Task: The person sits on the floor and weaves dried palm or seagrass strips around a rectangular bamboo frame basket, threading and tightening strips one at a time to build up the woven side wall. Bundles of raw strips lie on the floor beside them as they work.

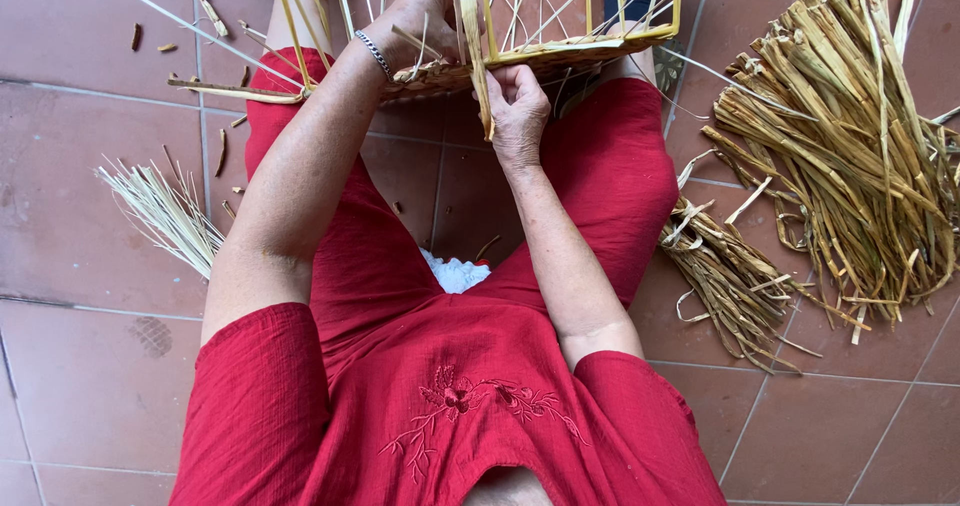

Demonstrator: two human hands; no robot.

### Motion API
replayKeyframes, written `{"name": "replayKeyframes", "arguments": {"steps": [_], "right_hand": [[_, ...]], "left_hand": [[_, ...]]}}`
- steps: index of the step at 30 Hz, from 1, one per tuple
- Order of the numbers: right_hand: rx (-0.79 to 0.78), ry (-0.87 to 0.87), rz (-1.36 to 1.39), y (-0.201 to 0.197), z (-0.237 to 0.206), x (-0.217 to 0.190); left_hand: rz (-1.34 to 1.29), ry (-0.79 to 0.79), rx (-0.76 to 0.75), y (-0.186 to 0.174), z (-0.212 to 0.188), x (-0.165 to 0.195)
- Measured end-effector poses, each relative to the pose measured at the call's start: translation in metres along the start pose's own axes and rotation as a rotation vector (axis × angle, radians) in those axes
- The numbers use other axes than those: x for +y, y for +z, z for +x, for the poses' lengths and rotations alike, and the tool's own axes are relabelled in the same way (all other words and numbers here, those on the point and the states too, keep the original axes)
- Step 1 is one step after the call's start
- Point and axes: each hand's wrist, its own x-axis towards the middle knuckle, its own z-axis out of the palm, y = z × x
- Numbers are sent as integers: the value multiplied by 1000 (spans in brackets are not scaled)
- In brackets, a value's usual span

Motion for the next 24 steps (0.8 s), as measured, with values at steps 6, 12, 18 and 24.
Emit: {"name": "replayKeyframes", "arguments": {"steps": [6, 12, 18, 24], "right_hand": [[68, -87, -116, 6, 3, 6], [130, -98, 22, 8, -3, 2], [127, -469, -319, 6, -14, -19], [43, -636, -710, -12, -4, -15]], "left_hand": [[256, 56, 12, 10, 13, -3], [-23, 57, -94, -3, 6, -10], [-62, 67, -1, 1, 0, -5], [-80, -134, -24, -3, -6, 7]]}}
